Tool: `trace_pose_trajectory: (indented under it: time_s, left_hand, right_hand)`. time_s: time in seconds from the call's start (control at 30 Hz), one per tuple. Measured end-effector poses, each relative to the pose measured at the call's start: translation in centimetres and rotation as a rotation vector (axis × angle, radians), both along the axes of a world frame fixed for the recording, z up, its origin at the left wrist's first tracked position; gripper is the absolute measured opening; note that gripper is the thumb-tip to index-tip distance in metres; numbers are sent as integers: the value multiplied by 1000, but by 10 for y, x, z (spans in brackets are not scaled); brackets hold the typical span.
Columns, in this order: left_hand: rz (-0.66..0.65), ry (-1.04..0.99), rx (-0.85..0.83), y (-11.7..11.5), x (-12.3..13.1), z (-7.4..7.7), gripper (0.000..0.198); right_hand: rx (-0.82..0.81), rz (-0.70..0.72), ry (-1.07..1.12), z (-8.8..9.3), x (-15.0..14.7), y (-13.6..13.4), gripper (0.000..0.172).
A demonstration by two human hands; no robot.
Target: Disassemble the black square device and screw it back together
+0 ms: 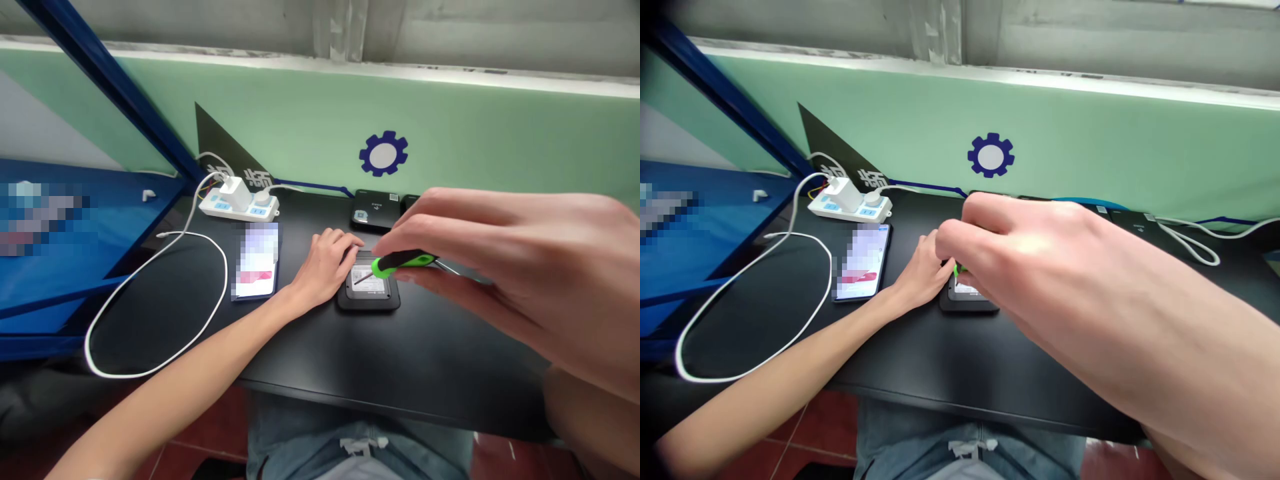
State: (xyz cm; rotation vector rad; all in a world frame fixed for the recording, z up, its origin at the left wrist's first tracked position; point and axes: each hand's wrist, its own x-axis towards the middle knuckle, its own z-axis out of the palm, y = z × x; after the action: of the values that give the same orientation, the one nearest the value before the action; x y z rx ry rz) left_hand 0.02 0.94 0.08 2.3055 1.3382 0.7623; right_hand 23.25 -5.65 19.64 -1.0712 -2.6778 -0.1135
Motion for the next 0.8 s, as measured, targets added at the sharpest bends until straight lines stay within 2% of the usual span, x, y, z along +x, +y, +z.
trace_pose_trajectory:
  time_s: [0.13, 0.33, 0.8]
  left_hand:
    - [-9, 9, -8, -1, 0, 1, 30]
    - [-22, 15, -31, -1, 1, 5, 30]
    - [-27, -12, -47, -2, 0, 6, 29]
  right_hand:
    - [-48, 130, 12, -5, -3, 15, 33]
    - [-123, 134, 41, -6, -5, 21, 32]
    - [-122, 143, 62, -11, -5, 16, 29]
